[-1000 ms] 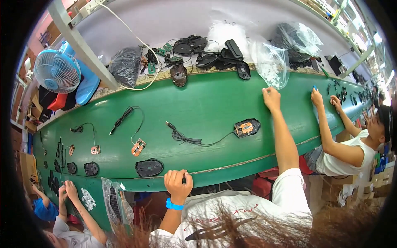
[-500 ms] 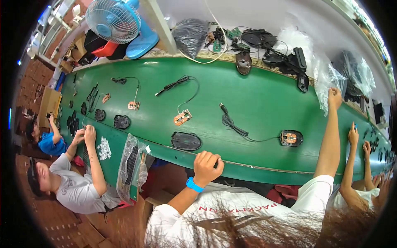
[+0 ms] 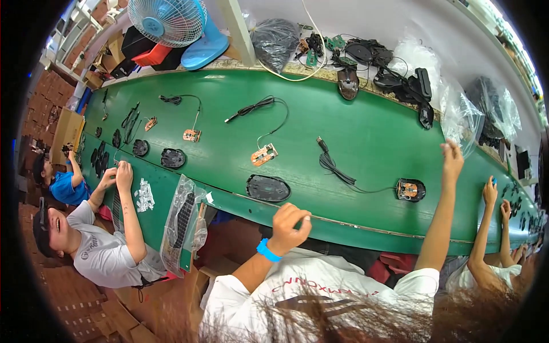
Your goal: Assembling the internal components and outer housing of computer mice on a production line.
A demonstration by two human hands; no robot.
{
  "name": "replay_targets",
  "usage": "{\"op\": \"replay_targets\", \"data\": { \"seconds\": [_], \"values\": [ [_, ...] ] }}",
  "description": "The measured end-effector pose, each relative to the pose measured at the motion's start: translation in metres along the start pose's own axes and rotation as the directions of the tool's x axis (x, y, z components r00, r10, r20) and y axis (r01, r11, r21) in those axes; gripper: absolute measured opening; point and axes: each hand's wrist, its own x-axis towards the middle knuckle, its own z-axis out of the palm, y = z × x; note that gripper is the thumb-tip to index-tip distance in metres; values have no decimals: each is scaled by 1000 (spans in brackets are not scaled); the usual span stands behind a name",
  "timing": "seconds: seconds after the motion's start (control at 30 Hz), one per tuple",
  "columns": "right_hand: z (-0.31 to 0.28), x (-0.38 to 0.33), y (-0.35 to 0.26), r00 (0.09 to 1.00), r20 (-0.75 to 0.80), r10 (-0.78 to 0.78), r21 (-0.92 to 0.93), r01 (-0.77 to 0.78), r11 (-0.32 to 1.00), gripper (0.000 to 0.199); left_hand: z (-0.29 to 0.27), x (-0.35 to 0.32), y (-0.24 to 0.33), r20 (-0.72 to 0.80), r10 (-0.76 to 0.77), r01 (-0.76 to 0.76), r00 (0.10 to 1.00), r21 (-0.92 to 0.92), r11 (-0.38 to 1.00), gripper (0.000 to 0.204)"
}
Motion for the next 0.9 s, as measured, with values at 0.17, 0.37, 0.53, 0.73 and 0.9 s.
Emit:
{"op": "replay_targets", "data": {
  "seconds": [0.17,0.37,0.53,0.73,0.9],
  "values": [
    [30,-112,-68,933,354,64,135,-119,984,19,-70,29,-14,-8,92,-88,996,221,971,35],
    [69,-203,-119,815,572,-94,174,-9,985,19,-96,50,-40,174,-38,-22,984,327,945,67],
    [106,-233,-164,734,642,-223,230,93,969,19,-81,44,-46,245,-87,18,966,271,962,71],
    [129,-244,-164,703,685,-189,189,79,979,17,-40,35,-25,262,-75,33,962,159,987,69],
    [144,-248,-179,659,651,-376,186,342,921,15,-15,31,-9,286,-13,-20,958,114,993,64]
  ]
}}
